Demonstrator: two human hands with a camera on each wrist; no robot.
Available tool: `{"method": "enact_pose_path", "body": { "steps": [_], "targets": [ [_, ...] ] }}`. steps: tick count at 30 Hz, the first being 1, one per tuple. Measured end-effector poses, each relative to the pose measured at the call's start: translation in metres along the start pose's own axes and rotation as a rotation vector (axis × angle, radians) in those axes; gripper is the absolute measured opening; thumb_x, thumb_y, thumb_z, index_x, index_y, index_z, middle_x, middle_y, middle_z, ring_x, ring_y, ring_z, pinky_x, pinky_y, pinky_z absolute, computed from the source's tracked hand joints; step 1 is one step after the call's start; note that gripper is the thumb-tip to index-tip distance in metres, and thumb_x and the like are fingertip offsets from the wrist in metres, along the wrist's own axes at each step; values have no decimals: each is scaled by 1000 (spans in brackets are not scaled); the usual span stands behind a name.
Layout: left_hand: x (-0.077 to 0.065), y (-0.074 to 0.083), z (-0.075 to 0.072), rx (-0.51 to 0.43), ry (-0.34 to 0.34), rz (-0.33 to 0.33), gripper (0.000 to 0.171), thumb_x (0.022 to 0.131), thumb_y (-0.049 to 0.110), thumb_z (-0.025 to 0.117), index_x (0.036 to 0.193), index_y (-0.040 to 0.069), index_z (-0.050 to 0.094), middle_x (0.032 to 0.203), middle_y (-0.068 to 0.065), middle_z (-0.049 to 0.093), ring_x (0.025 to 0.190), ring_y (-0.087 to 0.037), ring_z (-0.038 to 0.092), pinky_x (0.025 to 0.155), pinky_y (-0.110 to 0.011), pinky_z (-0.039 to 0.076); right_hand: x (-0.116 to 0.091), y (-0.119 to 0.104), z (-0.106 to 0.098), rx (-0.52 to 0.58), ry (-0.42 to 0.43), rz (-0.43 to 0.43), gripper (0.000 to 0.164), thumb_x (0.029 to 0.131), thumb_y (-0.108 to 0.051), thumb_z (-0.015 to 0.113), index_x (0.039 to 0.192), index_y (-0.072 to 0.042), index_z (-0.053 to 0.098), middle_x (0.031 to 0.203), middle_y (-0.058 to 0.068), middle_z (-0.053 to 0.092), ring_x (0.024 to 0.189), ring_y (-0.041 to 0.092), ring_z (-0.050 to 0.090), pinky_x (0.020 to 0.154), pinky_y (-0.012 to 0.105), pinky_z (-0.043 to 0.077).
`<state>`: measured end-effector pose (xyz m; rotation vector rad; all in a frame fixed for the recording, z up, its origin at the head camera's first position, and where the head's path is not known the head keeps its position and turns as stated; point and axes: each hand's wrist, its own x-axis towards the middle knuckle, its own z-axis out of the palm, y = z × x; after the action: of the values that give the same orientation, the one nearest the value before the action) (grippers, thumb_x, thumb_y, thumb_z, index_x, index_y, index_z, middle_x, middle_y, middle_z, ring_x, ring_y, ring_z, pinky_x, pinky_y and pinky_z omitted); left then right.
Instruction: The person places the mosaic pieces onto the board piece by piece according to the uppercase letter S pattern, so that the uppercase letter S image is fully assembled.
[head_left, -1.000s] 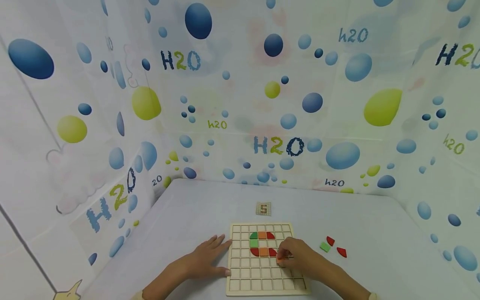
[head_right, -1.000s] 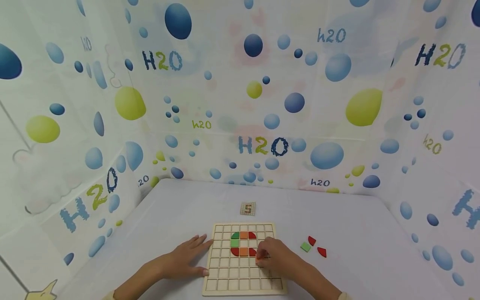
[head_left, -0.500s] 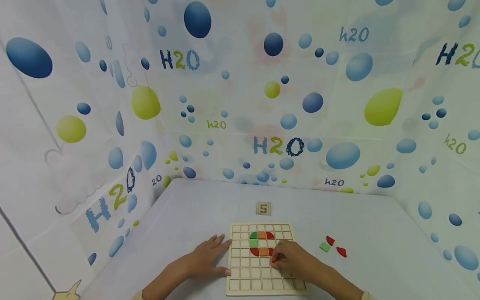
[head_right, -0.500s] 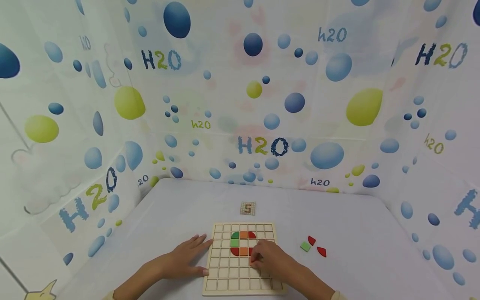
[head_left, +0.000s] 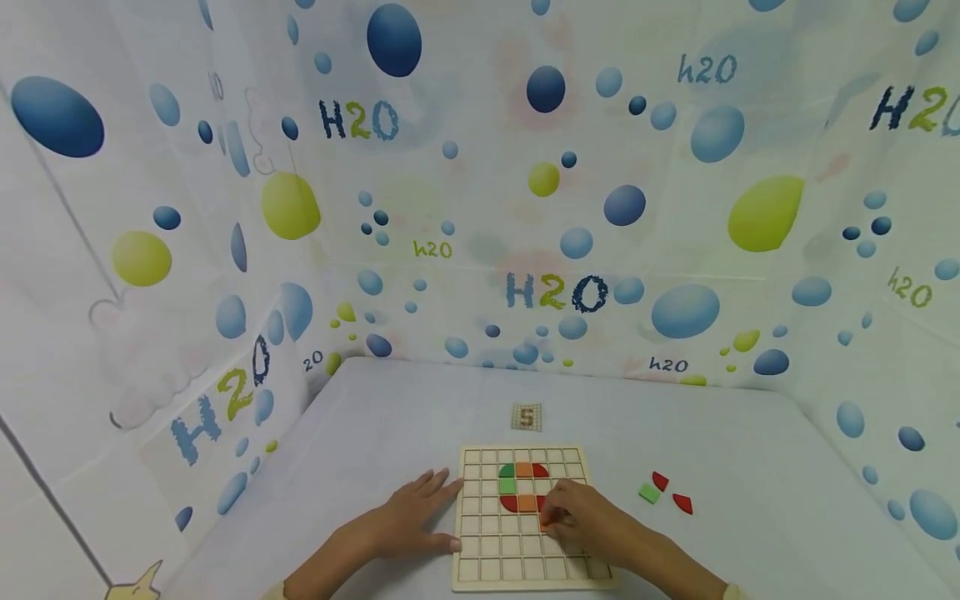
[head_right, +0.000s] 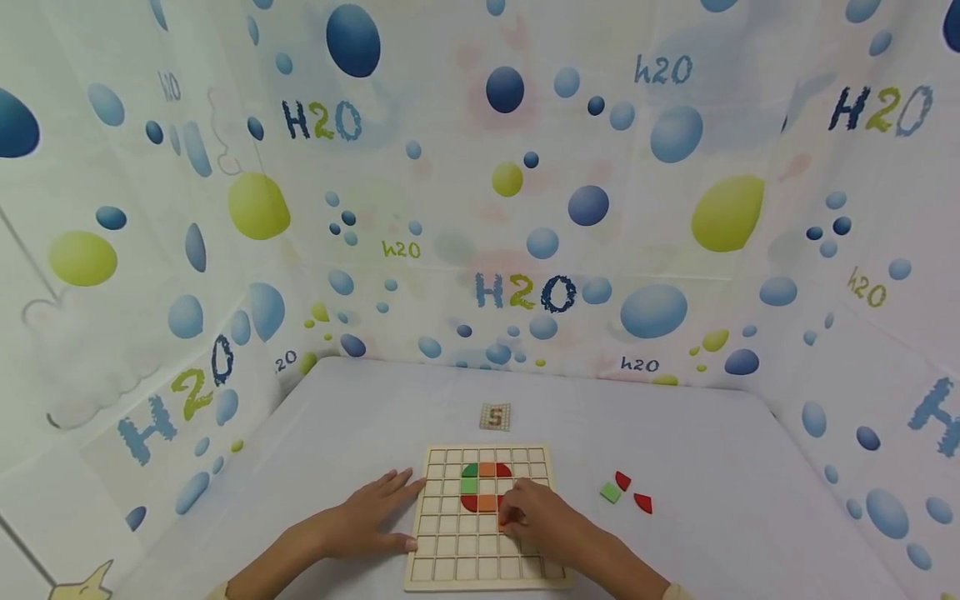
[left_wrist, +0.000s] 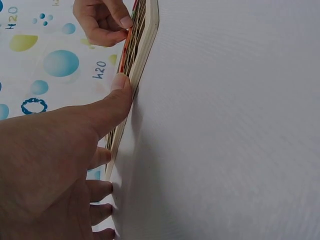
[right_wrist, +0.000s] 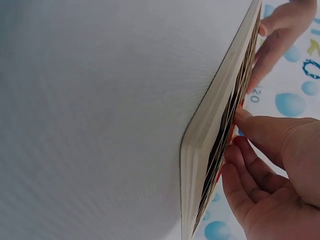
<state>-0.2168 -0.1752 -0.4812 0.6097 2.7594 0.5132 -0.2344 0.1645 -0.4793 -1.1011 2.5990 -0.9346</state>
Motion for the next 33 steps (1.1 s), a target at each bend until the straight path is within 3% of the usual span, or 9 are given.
{"method": "enact_pose_path", "body": {
  "steps": [7,13,19,23,33],
  "targets": [
    [2,-1,2,1,-4,1,94,91,66,71,165,19,37,172,-18,29,159,-47,24,122,-70,27,-5,4,-9,-14,9,88,7,98,-24,78,103,-23,72,101,-13,60,92,1,56,82,23,55],
    [2,-1,2,-6,-6,0,94,91,65,72,165,18,37,172,-19,29,159,-47,24,122,-70,27,-30,28,-40,-63,96,194,12,98,-27,77,107,-21,71,101,-10,61,95,7,60,83,27,56],
    [2,0,2,-12,-19,-23,94,90,67,72,165,21,36,173,-17,29,159,-46,24,122,-70,27,-62,63,-73,-93,168,397,28,93,-21,82,116,-12,69,103,-3,65,95,14,61,80,29,58],
    [1,0,2,-3,-20,-19,94,91,66,71,165,21,37,172,-17,29,159,-46,24,122,-70,28,-80,80,-87,-96,154,530,37,90,-18,85,121,-10,67,106,2,65,95,16,61,81,34,62],
    [-2,0,-2,-7,-7,16,93,93,65,69,166,18,35,172,-20,28,159,-48,23,122,-71,27,-92,96,-92,-103,80,556,23,93,-15,81,109,-12,65,95,-1,61,89,16,55,81,35,56]
  ]
}}
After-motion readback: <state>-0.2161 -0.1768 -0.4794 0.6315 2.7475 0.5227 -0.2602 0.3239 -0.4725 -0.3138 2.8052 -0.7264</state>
